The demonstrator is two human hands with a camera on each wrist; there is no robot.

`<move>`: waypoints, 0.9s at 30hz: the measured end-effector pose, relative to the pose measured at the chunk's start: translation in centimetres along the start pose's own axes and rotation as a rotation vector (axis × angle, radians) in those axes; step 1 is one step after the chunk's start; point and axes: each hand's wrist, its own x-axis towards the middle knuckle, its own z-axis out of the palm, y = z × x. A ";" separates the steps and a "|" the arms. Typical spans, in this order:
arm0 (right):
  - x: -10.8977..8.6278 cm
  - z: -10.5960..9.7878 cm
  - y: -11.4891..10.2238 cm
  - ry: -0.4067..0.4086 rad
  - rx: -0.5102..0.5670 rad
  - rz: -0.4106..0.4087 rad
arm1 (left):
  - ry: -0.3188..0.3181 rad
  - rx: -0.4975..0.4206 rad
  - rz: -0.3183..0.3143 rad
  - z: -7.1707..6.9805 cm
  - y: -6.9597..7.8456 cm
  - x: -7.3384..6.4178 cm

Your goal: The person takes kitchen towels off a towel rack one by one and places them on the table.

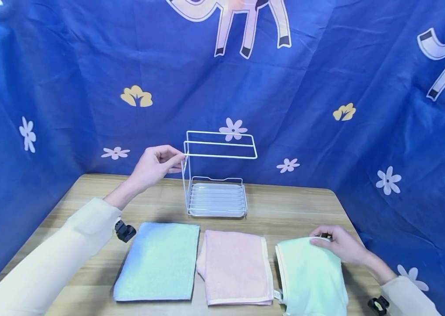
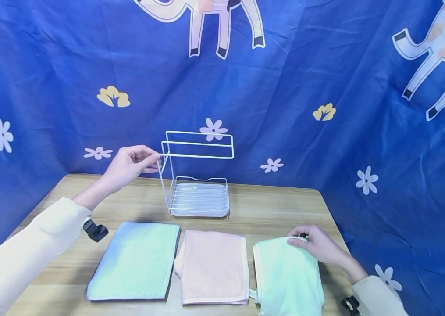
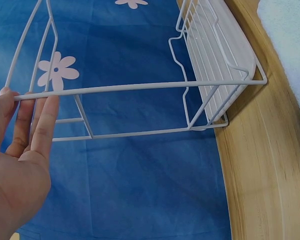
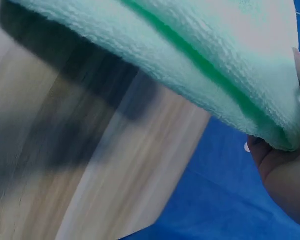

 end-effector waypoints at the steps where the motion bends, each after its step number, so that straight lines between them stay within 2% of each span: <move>1: 0.2 0.1 0.2 -0.006 0.000 0.018 | 0.000 0.000 0.001 0.0 0.0 0.0; 10: 1.2 0.5 1.5 -0.045 0.010 0.092 | 0.004 0.001 -0.004 0.1 0.3 -0.2; 17: 1.8 1.0 2.4 -0.034 0.013 0.138 | -0.004 -0.006 -0.004 0.0 0.2 -0.2; 27: 2.8 2.0 3.9 -0.036 -0.004 0.103 | 0.002 0.010 -0.007 0.0 0.2 -0.2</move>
